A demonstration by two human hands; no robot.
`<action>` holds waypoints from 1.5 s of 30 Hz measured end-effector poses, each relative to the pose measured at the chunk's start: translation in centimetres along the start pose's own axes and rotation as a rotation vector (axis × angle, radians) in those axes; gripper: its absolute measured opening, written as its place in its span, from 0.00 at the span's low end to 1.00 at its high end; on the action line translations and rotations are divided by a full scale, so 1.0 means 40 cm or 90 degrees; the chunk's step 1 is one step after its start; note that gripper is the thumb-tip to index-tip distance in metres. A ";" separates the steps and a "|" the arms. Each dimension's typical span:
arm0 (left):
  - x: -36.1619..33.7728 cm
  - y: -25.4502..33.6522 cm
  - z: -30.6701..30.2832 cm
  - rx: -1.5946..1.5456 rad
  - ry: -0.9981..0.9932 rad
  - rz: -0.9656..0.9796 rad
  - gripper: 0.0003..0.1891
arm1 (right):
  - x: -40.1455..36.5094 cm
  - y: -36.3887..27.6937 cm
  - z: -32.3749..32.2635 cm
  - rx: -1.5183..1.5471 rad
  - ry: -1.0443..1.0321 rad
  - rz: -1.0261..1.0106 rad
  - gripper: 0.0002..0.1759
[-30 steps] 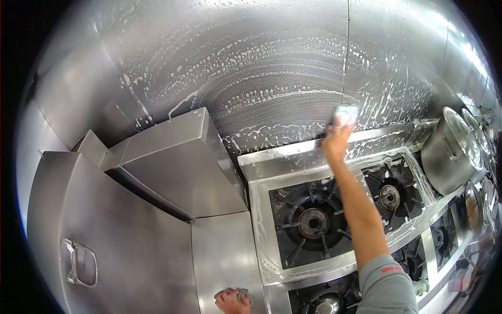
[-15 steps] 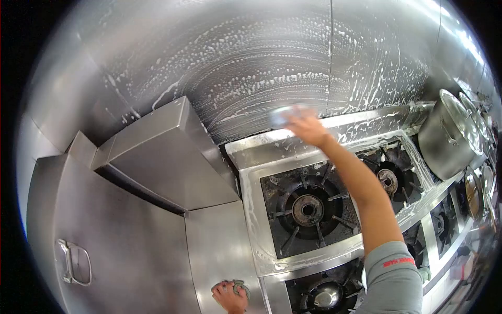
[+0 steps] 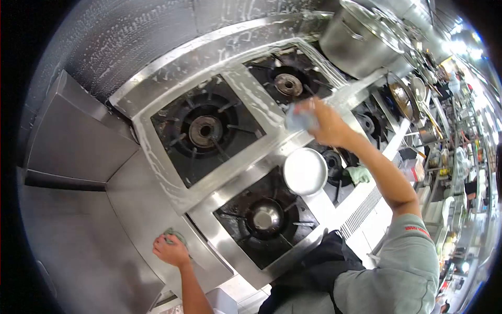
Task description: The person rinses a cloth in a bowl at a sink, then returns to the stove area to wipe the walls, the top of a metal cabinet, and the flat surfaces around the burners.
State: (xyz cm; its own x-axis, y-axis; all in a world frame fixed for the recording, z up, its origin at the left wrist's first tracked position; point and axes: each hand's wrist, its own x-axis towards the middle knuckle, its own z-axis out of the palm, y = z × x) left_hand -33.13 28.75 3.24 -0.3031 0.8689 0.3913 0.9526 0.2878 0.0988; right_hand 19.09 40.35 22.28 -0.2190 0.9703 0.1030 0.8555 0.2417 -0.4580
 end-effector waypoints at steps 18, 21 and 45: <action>-0.582 0.674 -0.179 -0.511 -0.049 -0.070 0.07 | -0.266 0.067 0.308 -0.086 -0.189 0.106 0.34; -0.656 0.888 -0.195 -0.515 -0.064 0.145 0.10 | -0.250 0.101 0.296 -0.148 -0.200 0.006 0.38; -0.616 1.148 -0.021 -0.488 0.125 -0.293 0.14 | -0.067 0.250 0.019 1.093 -0.637 0.213 0.29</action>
State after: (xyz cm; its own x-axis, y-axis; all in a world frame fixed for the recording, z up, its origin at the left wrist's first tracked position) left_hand 18.10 20.22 -1.11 -0.7143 0.6303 0.3042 0.5165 0.1815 0.8368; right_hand 27.88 40.15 16.77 -0.8280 0.4716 -0.3035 -0.2062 -0.7593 -0.6172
